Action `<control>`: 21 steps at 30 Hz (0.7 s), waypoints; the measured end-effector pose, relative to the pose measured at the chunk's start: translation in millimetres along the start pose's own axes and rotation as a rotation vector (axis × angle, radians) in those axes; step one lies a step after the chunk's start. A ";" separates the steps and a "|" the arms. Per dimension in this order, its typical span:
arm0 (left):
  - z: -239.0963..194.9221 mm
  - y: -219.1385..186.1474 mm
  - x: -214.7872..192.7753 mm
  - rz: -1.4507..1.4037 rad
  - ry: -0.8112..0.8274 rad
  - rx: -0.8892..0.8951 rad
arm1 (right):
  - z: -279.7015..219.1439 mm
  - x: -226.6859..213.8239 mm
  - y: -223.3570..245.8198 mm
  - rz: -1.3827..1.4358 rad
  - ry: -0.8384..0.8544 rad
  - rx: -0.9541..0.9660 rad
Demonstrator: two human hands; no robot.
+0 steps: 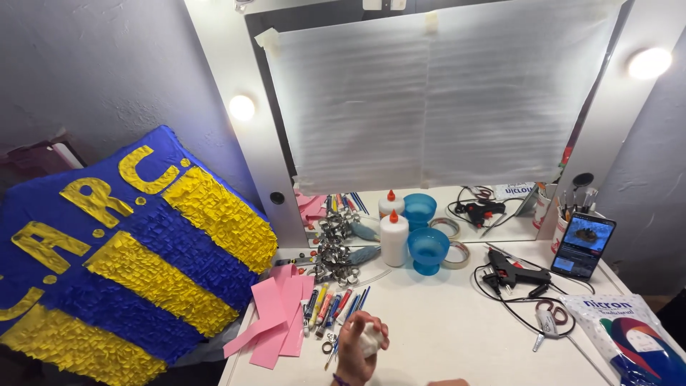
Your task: Opening a package of modeling clay and kneading a small piece by hand
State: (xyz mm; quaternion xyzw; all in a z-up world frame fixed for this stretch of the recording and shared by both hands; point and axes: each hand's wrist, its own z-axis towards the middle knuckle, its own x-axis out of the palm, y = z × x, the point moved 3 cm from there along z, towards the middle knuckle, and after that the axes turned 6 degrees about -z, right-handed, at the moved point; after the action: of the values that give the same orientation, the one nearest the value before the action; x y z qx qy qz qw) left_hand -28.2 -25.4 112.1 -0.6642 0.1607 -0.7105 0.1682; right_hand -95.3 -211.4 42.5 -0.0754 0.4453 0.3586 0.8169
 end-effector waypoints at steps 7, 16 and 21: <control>8.7 41.7 31.6 -0.161 -0.334 -0.147 | 59.6 -114.6 2.3 0.063 -0.294 -0.063; -5.6 69.4 79.6 -0.284 -0.249 -0.198 | 95.5 -100.6 4.3 0.431 -0.108 0.247; -34.5 38.7 118.8 0.351 -0.226 0.091 | 84.3 -76.6 -11.1 0.370 -0.096 0.257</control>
State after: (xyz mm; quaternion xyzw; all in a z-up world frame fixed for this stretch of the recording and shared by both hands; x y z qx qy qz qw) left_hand -68.9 -113.4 198.0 -0.6932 0.2218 -0.5978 0.3360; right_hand -57.8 -222.0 150.1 0.1293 0.4544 0.4457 0.7604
